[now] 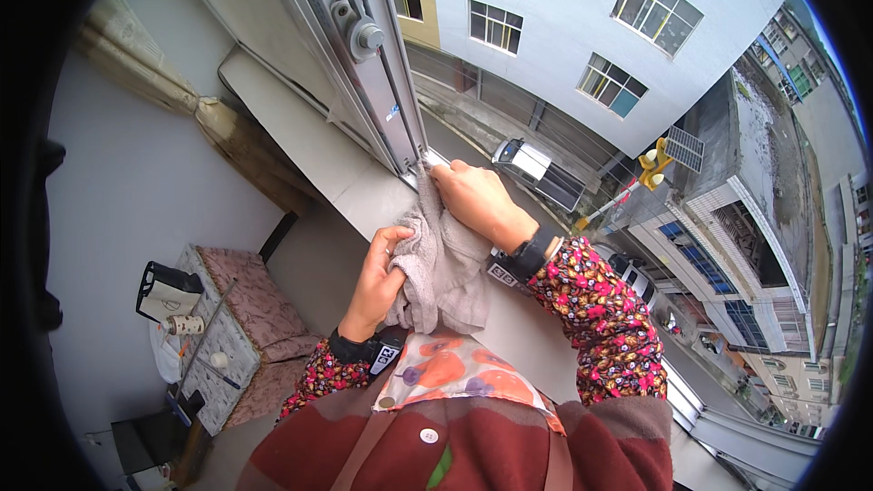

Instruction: The person wipes the window frame and sill with a cloth, repeatedly folding and repositioning the cloth while cleaning different sections of the frame. The person occasionally dips the cloth into a nearby bucket of water to continue cleaning.

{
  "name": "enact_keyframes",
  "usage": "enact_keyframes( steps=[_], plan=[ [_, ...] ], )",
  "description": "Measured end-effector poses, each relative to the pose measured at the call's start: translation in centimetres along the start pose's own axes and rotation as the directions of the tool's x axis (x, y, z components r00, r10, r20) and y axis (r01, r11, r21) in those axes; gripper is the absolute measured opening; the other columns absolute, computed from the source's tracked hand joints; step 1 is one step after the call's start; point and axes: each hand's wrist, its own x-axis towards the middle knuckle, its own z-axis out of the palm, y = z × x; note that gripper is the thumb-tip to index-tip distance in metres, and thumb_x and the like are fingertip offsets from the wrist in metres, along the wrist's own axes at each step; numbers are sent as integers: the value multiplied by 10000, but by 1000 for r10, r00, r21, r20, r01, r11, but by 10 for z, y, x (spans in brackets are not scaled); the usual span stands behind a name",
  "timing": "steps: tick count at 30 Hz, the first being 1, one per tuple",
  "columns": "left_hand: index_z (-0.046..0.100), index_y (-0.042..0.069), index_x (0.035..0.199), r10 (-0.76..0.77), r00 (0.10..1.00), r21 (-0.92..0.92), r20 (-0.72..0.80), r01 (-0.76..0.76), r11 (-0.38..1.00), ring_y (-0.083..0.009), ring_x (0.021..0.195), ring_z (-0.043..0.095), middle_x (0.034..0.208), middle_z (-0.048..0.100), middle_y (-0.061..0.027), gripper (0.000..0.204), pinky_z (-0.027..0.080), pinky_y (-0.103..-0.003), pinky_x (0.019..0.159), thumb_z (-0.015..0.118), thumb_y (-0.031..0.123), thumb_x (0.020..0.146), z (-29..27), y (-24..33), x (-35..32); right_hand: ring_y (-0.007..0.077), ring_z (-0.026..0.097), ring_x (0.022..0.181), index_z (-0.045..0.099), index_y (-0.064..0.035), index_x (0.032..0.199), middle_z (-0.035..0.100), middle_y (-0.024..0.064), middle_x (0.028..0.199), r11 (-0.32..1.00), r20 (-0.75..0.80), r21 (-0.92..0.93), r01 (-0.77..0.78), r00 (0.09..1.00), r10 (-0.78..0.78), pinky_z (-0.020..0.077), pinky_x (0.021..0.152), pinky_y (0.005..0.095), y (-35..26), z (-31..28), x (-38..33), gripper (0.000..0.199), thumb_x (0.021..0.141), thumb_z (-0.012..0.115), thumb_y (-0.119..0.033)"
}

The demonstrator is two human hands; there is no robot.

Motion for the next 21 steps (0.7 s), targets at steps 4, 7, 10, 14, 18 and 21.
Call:
enact_keyframes(
  steps=[4, 7, 10, 14, 18, 21],
  plan=[
    [475, -6, 1258, -4, 998, -2, -58, 4, 1000, -169, 1195, 527, 1225, 554, -87, 421, 386, -294, 1058, 502, -121, 853, 3, -6, 10, 386, 672, 779, 643, -46, 1038, 663, 184, 849, 1000, 8, 4, -12, 1000, 12, 551, 703, 471, 3, 12, 17, 169, 921, 586, -154],
    [488, -9, 1234, -11, 1000, 36, -8, 11, 999, -172, 1184, 533, 1206, 564, -93, 412, 391, -297, 1052, 488, -122, 838, -4, -5, 12, 386, 672, 821, 670, -33, 1027, 685, 189, 860, 998, 74, 53, -30, 997, 26, 543, 748, 472, 6, 8, 20, 179, 905, 601, -144],
    [511, -9, 1213, 19, 992, 139, 121, -36, 990, -170, 1180, 536, 1195, 571, -93, 419, 397, -295, 1041, 482, -117, 810, -15, 3, 4, 377, 678, 856, 690, -34, 991, 701, 189, 886, 999, 151, 38, -31, 988, 24, 541, 771, 466, 8, -11, 3, 169, 880, 615, -137],
    [513, -1, 1218, -93, 982, -11, 165, 96, 995, -160, 1171, 535, 1188, 568, -85, 401, 403, -291, 1034, 501, -106, 832, -14, 3, -3, 392, 672, 810, 677, -53, 964, 677, 180, 852, 990, -21, 139, 3, 1000, 0, 546, 726, 477, 5, -16, -11, 154, 899, 587, -159],
    [513, 15, 1217, -43, 999, -75, 16, 44, 996, -154, 1155, 535, 1188, 562, -64, 392, 397, -280, 1034, 496, -112, 847, -7, -7, 4, 393, 671, 810, 675, -53, 988, 667, 177, 853, 992, -59, 123, 12, 998, -5, 545, 732, 473, 2, 9, 10, 163, 901, 590, -162],
    [508, 16, 1220, -62, 998, -121, 17, 64, 991, -150, 1158, 532, 1192, 563, -61, 396, 396, -280, 1035, 491, -116, 847, -9, -10, 9, 389, 673, 831, 683, -46, 996, 682, 178, 871, 990, -17, 138, 24, 1000, -22, 545, 759, 464, 5, 14, 20, 165, 889, 597, -137]
  ],
)
